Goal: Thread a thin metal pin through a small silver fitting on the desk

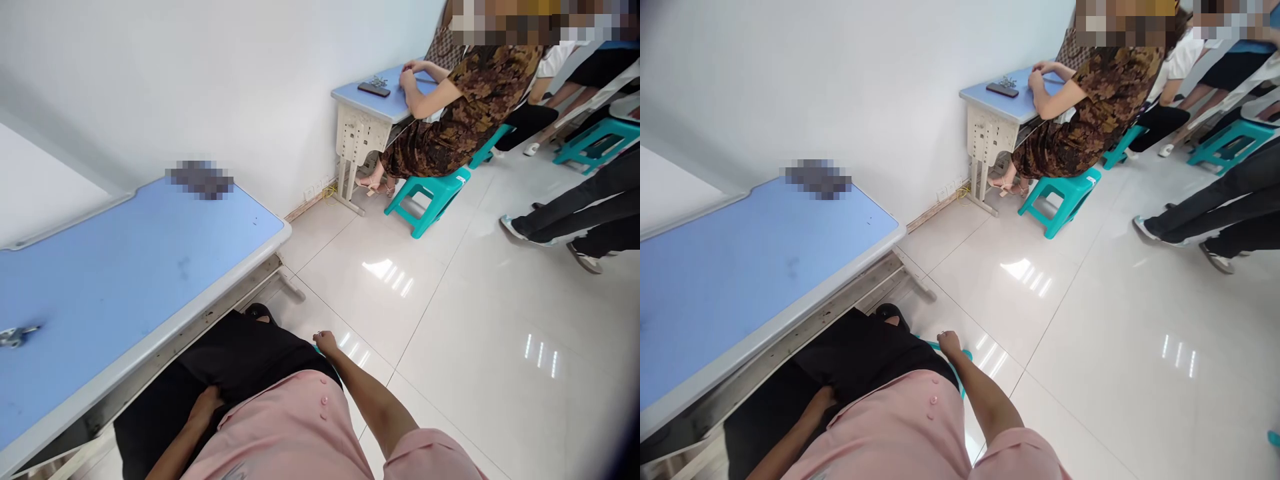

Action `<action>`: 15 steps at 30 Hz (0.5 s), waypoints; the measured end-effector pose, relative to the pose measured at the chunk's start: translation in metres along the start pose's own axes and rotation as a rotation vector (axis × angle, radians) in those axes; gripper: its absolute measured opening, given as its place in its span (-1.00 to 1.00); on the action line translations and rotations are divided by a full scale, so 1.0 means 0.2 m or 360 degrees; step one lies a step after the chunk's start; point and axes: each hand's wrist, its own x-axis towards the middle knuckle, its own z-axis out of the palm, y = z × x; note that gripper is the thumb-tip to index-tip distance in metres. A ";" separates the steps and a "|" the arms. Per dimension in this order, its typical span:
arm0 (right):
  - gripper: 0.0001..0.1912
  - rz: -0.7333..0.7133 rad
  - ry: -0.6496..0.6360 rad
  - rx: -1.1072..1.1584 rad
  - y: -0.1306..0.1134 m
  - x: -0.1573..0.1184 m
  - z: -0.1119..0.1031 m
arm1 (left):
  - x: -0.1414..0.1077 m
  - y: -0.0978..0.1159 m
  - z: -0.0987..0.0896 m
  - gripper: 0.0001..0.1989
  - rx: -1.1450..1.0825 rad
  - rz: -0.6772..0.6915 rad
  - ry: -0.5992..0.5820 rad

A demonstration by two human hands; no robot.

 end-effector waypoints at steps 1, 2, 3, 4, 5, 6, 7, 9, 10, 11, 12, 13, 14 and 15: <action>-0.67 -0.0008 -0.0035 -0.0023 -0.02 -0.01 0.01 | 0.00 0.00 0.00 -0.85 0.0042 -0.0022 0.0019; -0.67 -0.0019 -0.0063 -0.0044 -0.04 -0.02 0.01 | -0.01 0.01 0.00 -0.88 0.0086 -0.0040 0.0041; -0.68 -0.0036 -0.0082 -0.0064 -0.06 -0.04 0.02 | -0.03 0.01 0.00 -0.90 0.0129 -0.0053 0.0071; -0.68 -0.0057 -0.0093 -0.0083 -0.09 -0.06 0.02 | -0.05 0.02 0.00 -0.90 0.0170 -0.0056 0.0109; -0.69 -0.0084 -0.0095 -0.0101 -0.12 -0.08 0.02 | -0.07 0.03 -0.01 -0.88 0.0211 -0.0053 0.0151; -0.70 -0.0116 -0.0087 -0.0121 -0.15 -0.10 0.01 | -0.09 0.05 -0.02 -0.85 0.0249 -0.0041 0.0197; -0.70 -0.0154 -0.0068 -0.0144 -0.19 -0.12 0.00 | -0.11 0.06 -0.03 -0.81 0.0282 -0.0019 0.0248; -0.70 -0.0255 0.0005 -0.0203 -0.27 -0.16 -0.05 | -0.14 0.06 -0.07 -0.72 0.0319 0.0049 0.0357; -0.70 -0.0319 0.0057 -0.0240 -0.31 -0.17 -0.09 | -0.14 0.05 -0.09 -0.69 0.0338 0.0102 0.0428; -0.70 -0.0393 0.0111 -0.0283 -0.36 -0.19 -0.13 | -0.15 0.04 -0.12 -0.69 0.0355 0.0155 0.0504; -0.70 -0.0479 0.0165 -0.0329 -0.40 -0.21 -0.17 | -0.16 0.01 -0.14 -0.69 0.0374 0.0198 0.0591; -0.70 -0.0574 0.0213 -0.0377 -0.45 -0.24 -0.21 | -0.17 -0.02 -0.16 -0.71 0.0455 0.0264 0.0713; -0.71 -0.0674 0.0251 -0.0425 -0.51 -0.26 -0.25 | -0.18 -0.06 -0.18 -0.74 0.0457 0.0255 0.0801; -0.74 -0.0775 0.0276 -0.0473 -0.56 -0.29 -0.28 | -0.20 -0.10 -0.19 -0.74 0.0437 0.0233 0.0883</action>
